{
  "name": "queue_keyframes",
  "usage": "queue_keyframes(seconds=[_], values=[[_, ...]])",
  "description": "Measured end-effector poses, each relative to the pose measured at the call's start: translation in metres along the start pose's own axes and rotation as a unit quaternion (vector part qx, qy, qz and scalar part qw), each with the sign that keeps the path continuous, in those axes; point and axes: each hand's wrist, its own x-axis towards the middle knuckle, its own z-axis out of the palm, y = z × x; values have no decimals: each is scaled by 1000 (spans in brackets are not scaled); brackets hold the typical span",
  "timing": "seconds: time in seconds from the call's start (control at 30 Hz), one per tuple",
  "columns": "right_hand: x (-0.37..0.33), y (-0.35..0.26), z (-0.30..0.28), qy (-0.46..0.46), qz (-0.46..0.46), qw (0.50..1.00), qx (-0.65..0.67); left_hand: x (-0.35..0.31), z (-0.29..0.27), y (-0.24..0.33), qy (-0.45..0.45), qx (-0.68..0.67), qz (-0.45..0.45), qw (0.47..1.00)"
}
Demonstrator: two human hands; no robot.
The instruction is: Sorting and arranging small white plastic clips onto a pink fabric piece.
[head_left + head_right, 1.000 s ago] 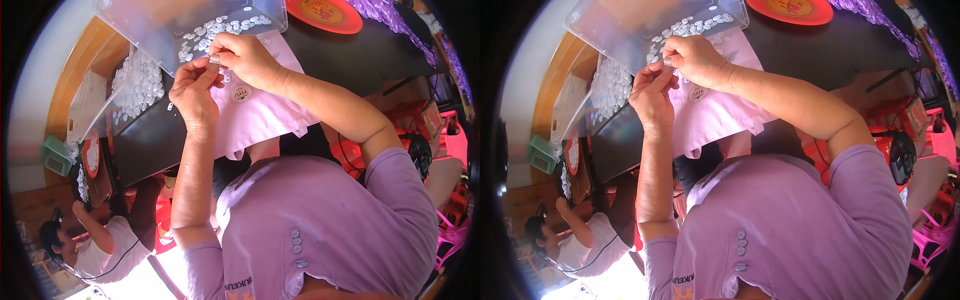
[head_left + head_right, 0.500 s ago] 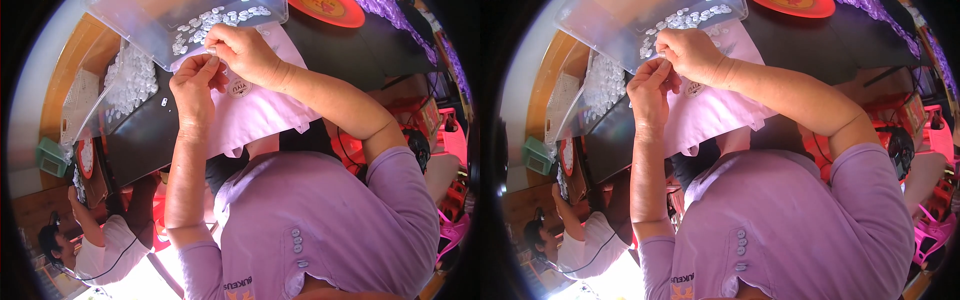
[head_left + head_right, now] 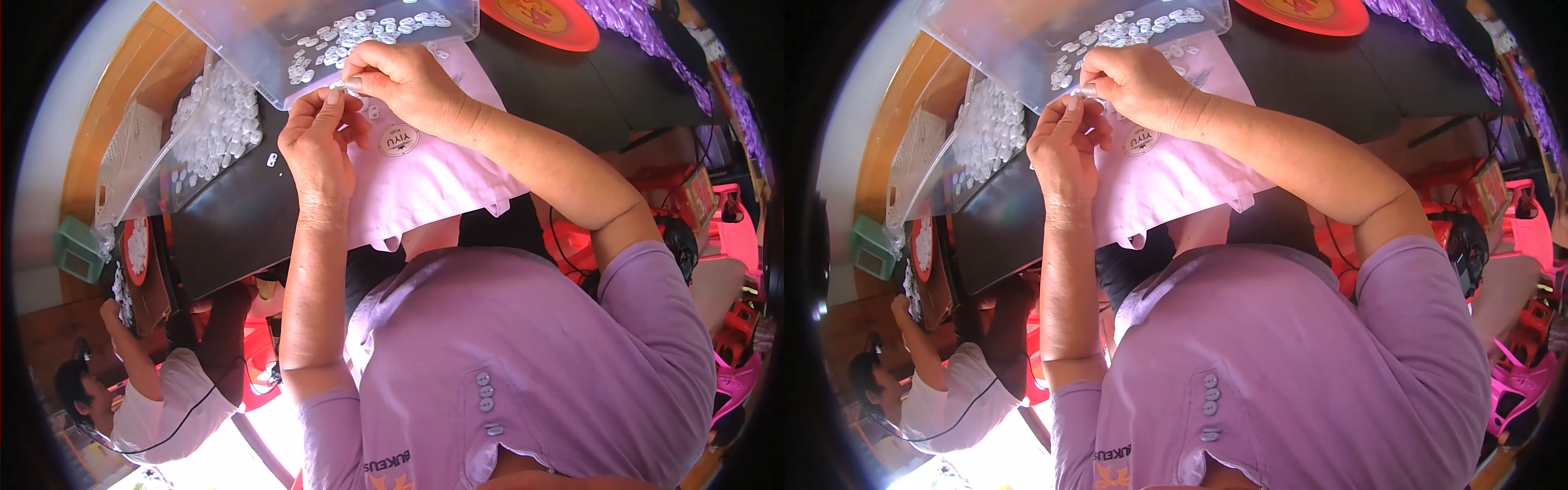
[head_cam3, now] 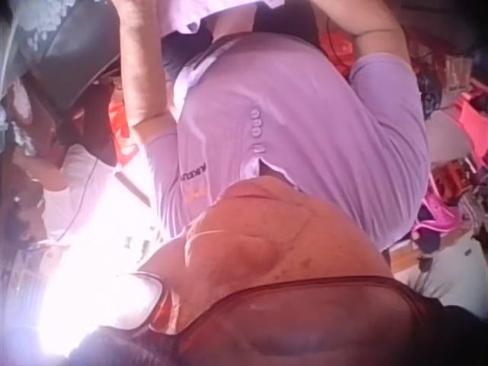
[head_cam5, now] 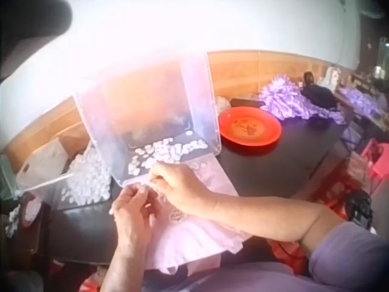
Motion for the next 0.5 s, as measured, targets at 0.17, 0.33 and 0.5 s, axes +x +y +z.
queue_keyframes(seconds=[0.17, 0.33, 0.5], values=[[0, -1, -1, -3, 10, 1000, 4, -2, 0, 2, -28, 17, -8, 999], [0, -5, -3, 8, 37, 998, 53, -2, -2, 0, -18, 22, -3, 1000], [-1, -6, -3, -9, 40, 998, 51, -2, -2, -1, -8, 23, 6, 1000]])
